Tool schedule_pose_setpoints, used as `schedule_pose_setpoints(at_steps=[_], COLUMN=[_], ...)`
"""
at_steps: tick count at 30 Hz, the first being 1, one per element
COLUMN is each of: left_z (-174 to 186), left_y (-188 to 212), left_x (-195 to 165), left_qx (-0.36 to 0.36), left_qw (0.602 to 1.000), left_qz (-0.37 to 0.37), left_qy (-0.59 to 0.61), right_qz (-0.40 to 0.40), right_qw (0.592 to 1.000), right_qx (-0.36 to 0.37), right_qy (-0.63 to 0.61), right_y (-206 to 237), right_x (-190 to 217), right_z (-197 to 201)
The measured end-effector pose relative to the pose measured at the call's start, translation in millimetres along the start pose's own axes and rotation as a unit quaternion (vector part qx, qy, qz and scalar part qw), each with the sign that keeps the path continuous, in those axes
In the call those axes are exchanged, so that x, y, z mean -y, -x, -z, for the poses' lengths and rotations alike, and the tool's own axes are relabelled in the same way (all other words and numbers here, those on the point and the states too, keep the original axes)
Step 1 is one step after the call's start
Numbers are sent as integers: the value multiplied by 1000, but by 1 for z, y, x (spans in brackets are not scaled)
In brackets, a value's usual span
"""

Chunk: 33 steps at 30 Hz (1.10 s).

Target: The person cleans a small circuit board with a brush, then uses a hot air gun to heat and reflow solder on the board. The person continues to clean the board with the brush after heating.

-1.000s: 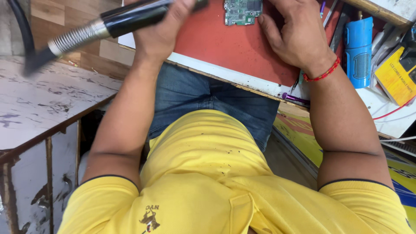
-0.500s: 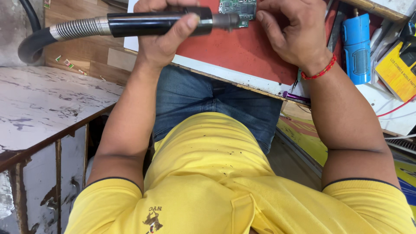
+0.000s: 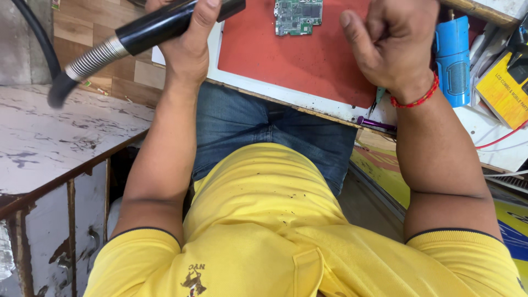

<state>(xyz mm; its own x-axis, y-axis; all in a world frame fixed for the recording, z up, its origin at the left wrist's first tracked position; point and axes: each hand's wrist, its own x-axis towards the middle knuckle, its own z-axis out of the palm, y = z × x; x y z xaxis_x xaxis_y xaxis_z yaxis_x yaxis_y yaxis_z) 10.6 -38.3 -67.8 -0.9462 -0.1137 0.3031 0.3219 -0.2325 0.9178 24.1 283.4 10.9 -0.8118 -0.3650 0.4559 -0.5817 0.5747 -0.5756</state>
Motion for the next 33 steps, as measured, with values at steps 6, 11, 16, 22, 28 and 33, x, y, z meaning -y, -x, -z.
schedule_pose_setpoints(at_steps=[6, 11, 16, 22, 28, 33], left_z=[5, -2, -2, -3, -6, -7], left_y=[7, 0, -3, -6, -14, -17], left_x=[4, -13, -19, -25, -37, -35], left_qx=[22, 76, 88, 100, 198, 203], left_qw=[999, 997, 995, 994, 979, 977], left_qz=[24, 12, 10, -8, -5, -35], left_qy=[-5, -30, -46, -34, -44, -47], right_qz=[71, 110, 76, 107, 49, 8], right_qw=[995, 992, 995, 992, 995, 996], right_qx=[-63, -43, -59, -47, 47, 67], right_qy=[24, 36, 25, 57, 69, 63], right_y=[-1, -6, -6, -7, -11, -12], right_x=[4, 5, 6, 8, 7, 7], right_z=[1, -5, -7, -4, -12, -13])
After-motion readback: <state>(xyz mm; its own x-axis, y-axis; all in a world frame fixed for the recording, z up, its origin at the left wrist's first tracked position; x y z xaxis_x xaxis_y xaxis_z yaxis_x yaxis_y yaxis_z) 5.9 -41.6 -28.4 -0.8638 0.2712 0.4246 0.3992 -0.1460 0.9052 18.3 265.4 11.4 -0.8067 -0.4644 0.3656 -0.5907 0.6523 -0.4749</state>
